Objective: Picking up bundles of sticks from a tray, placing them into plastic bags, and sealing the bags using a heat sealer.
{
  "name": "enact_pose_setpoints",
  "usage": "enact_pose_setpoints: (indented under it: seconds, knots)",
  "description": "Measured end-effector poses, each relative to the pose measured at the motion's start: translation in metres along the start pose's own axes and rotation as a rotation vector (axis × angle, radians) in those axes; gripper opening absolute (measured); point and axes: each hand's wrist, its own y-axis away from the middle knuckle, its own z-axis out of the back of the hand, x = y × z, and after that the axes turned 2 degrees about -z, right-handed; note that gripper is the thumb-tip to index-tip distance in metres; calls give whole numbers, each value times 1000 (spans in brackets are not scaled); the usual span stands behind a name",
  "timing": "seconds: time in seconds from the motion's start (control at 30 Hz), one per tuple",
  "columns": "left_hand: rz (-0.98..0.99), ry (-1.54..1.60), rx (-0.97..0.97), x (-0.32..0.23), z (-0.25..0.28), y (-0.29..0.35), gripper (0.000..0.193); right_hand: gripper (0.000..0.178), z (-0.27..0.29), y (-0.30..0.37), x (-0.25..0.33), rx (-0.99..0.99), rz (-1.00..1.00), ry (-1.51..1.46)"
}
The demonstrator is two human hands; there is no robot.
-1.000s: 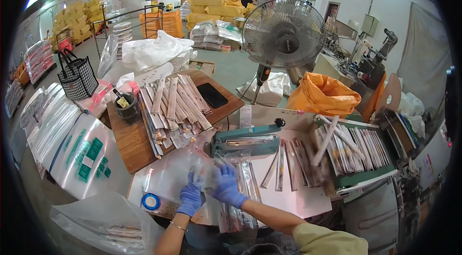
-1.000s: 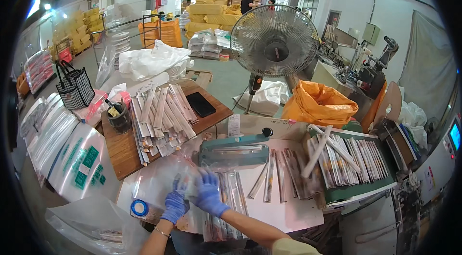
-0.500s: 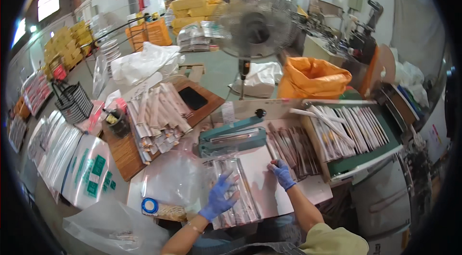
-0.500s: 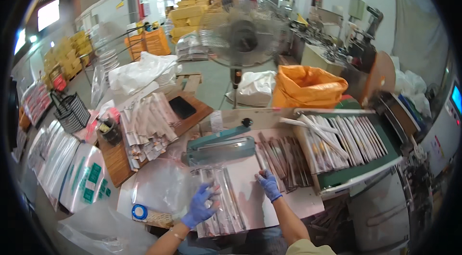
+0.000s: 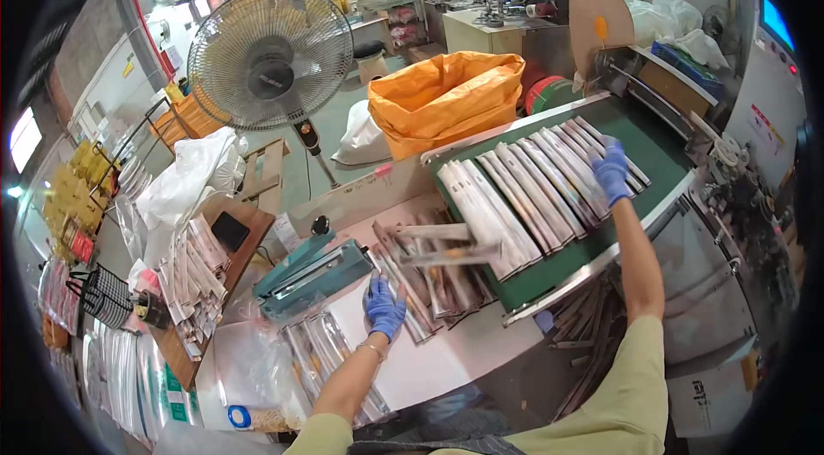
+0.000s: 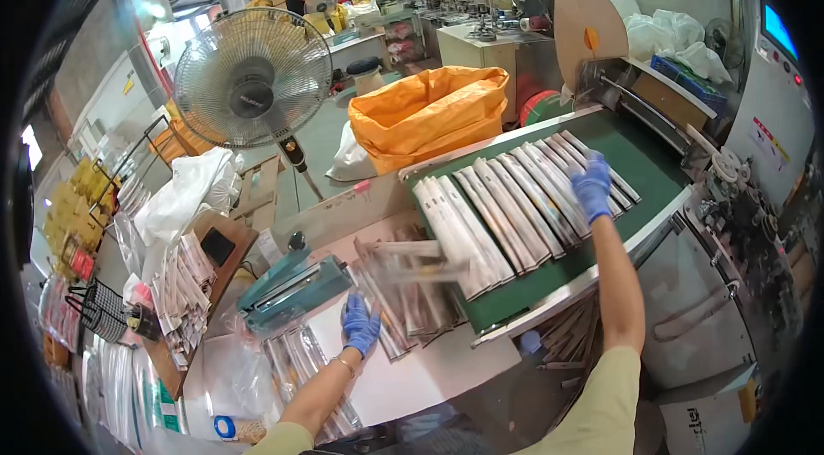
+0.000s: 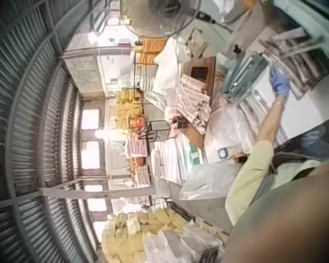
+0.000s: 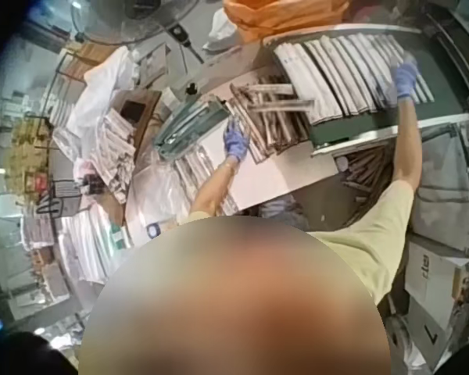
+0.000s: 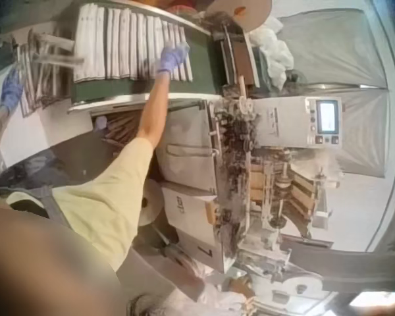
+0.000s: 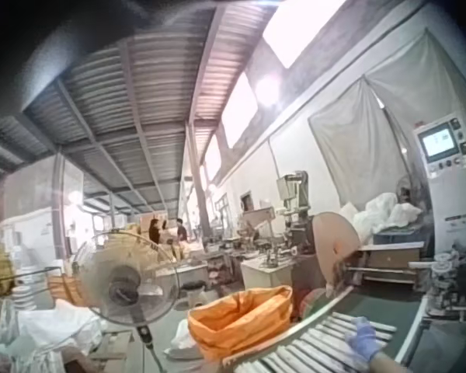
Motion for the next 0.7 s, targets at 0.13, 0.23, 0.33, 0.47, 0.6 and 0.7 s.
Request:
enact_pose_setpoints:
  seconds: [0.13, 0.23, 0.33, 0.47, 0.6, 0.7]
  knots:
    - [-32, 21, -35, -5, 7, -4, 61, 48, 6, -27, -31, 192, -352, 415]
    - [-60, 25, -37, -7, 5, -6, 58, 48, -7, -39, -38, 343, -449, 482]
    - [-60, 58, -40, -15, 0, -9, 54, 39, -45, -40, -31, 484, -134, 410]
    - [83, 212, -124, -13, 4, -17, 52, 33, -57, 29, 125, 501, 123, 99]
    - [477, 1451, -235, -13, -12, -58, 51, 45, -42, 94, 242, 751, 148, -67]
    - [372, 1311, -264, -6, -8, -73, 46, 61, -40, 153, 315, 804, 249, -68]
